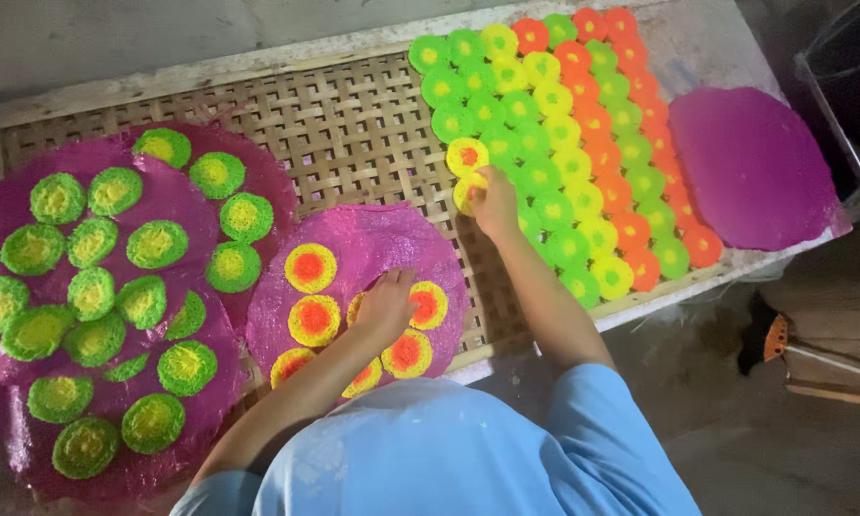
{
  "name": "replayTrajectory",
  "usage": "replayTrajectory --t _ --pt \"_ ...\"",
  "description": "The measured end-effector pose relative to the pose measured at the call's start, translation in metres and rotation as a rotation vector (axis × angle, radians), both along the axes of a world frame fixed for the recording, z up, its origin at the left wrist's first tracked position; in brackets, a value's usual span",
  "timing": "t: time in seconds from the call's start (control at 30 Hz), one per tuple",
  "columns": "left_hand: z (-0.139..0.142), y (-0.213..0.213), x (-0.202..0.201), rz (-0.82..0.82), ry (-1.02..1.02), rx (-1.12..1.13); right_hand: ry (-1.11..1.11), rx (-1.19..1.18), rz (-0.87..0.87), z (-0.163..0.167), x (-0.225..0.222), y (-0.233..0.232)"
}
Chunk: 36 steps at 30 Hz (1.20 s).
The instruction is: The person peels round colorful dried discs off pink plastic sheets and places them one by one onto a woven bamboo tray, arranging them in neat rows by color. They reposition the plastic sheets and trays as they work through the discs.
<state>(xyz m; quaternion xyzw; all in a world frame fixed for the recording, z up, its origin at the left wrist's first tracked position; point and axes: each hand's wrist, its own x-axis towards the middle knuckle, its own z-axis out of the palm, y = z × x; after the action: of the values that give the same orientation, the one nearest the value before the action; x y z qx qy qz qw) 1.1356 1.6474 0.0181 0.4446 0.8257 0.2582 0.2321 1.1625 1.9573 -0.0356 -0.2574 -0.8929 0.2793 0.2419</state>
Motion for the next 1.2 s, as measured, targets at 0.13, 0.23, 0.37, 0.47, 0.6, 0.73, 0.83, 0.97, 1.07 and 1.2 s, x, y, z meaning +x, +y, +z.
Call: replayTrajectory --t 0.13,0.23,0.37,0.47,0.6,0.73,0.83,0.97,1.07,1.2 --pt "-0.015 0.008 -0.005 -0.032 0.065 -0.027 -0.024 0.251 -0.029 0.025 -0.001 -0.016" --pt "-0.022 0.010 -0.006 -0.067 0.047 0.002 0.056 0.448 -0.054 0.047 0.015 -0.031" --pt "-0.026 0.019 0.003 -0.051 -0.278 -0.140 -0.263 -0.224 0.005 0.071 0.071 -0.075" --pt "-0.022 0.032 0.020 0.093 -0.904 0.132 -0.272 -1.101 0.289 0.088 0.121 -0.107" --pt "-0.009 0.025 0.016 0.093 -0.747 0.259 -0.308 -1.203 0.049 0.090 0.147 -0.108" --pt "0.005 -0.031 -0.033 0.315 -0.095 0.210 0.081 -1.093 -0.025 0.047 0.120 -0.064" --pt "0.007 -0.082 -0.061 0.366 0.412 0.153 0.133 -0.810 0.016 0.007 0.088 -0.032" --pt "-0.005 -0.105 -0.073 0.473 0.311 0.124 0.020 -0.094 -0.024 -0.008 0.063 -0.026" --pt "-0.012 -0.102 -0.083 0.601 0.090 0.192 -0.051 0.100 -0.092 0.012 0.059 -0.041" --pt "-0.009 -0.088 -0.098 0.688 -0.064 0.180 0.053 0.541 -0.176 0.045 0.059 -0.069"
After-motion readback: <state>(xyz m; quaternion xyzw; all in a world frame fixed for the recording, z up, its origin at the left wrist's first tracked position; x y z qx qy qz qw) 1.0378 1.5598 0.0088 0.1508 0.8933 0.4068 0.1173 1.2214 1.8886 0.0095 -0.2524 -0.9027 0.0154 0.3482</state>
